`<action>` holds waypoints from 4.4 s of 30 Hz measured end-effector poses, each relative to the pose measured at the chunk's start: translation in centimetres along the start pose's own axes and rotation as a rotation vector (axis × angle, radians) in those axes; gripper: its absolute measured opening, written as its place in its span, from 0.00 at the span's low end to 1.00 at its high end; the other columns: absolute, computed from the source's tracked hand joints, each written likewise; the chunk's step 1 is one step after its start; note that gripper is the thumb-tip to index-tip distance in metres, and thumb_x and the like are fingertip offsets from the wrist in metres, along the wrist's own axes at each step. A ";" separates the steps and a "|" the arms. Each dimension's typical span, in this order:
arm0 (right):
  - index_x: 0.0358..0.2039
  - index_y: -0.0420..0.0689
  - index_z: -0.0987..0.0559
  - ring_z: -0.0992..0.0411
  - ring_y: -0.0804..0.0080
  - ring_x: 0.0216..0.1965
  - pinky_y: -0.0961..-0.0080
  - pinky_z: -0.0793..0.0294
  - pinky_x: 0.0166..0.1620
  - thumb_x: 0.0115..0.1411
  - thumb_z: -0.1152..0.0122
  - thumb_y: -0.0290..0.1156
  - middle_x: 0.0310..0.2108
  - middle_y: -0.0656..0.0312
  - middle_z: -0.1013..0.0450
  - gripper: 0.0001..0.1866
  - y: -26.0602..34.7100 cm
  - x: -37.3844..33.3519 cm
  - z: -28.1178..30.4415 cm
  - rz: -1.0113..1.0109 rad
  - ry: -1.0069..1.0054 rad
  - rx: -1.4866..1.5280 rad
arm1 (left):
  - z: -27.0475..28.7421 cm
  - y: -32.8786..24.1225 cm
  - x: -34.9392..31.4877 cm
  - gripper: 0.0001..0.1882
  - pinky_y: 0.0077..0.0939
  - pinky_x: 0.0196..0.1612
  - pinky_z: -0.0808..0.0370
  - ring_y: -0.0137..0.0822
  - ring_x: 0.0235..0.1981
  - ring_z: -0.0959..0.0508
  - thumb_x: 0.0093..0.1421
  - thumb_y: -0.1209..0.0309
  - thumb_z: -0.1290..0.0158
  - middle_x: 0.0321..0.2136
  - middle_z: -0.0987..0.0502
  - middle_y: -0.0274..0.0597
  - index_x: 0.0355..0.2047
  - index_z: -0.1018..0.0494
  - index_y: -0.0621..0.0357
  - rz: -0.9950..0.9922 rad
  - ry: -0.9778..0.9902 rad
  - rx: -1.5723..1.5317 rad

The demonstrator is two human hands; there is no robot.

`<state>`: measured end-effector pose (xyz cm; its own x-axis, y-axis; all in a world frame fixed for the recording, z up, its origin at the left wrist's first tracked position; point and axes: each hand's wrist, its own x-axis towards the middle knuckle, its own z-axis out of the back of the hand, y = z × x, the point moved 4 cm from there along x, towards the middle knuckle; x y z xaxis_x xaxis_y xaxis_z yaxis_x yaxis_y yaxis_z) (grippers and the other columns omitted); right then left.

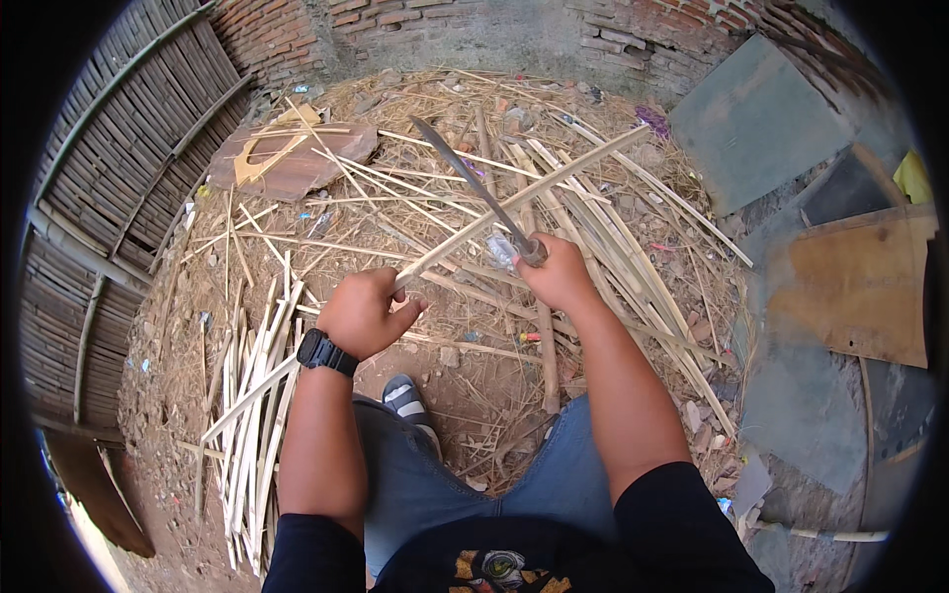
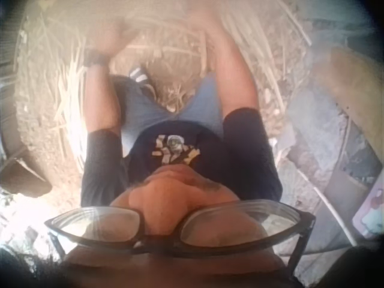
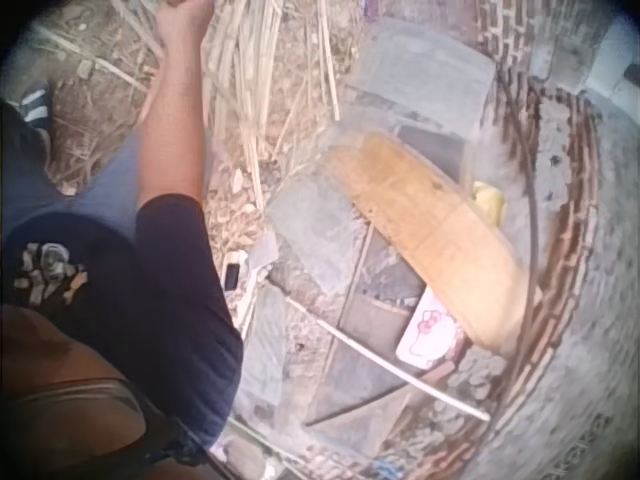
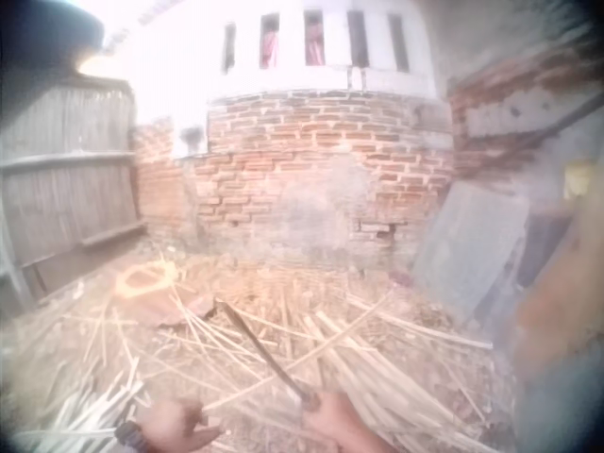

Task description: The person sits on the ground and uses a machete to split long bamboo strips into thinner pieces. They hold the bamboo with one hand and strike it with the machete to separate the fibers, repeating the process for multiple strips.

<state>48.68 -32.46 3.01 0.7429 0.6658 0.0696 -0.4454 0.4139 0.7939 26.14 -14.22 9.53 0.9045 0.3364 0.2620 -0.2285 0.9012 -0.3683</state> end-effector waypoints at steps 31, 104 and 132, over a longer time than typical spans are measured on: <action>0.49 0.43 0.17 0.19 0.49 0.40 0.56 0.20 0.43 0.56 0.29 0.53 0.34 0.45 0.19 0.29 3.1 -1.9 4.3 -0.037 0.004 -0.428 | -0.8 2.7 -0.9 0.25 0.48 0.31 0.27 0.56 0.25 0.22 0.67 0.49 0.44 0.20 0.24 0.54 0.31 0.23 0.62 0.180 0.148 -0.137; 0.49 0.37 0.20 0.20 0.54 0.39 0.62 0.23 0.47 0.58 0.28 0.41 0.36 0.46 0.20 0.25 0.9 -0.4 2.3 0.065 0.133 0.017 | 1.5 -0.4 0.0 0.15 0.52 0.31 0.24 0.62 0.26 0.21 0.63 0.61 0.42 0.23 0.22 0.59 0.29 0.27 0.61 0.084 -0.025 0.048; 0.43 0.47 0.17 0.22 0.47 0.32 0.58 0.24 0.37 0.52 0.27 0.36 0.29 0.50 0.21 0.17 2.6 -1.9 3.2 0.146 -0.115 -0.200 | 0.3 0.3 -0.3 0.20 0.51 0.30 0.27 0.62 0.26 0.23 0.64 0.57 0.42 0.20 0.24 0.59 0.26 0.27 0.63 0.137 0.092 -0.104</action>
<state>47.67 -34.60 6.87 0.7101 0.6575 0.2518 -0.6333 0.4403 0.6365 25.73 -13.97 9.58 0.8977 0.4235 0.1217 -0.3179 0.8138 -0.4865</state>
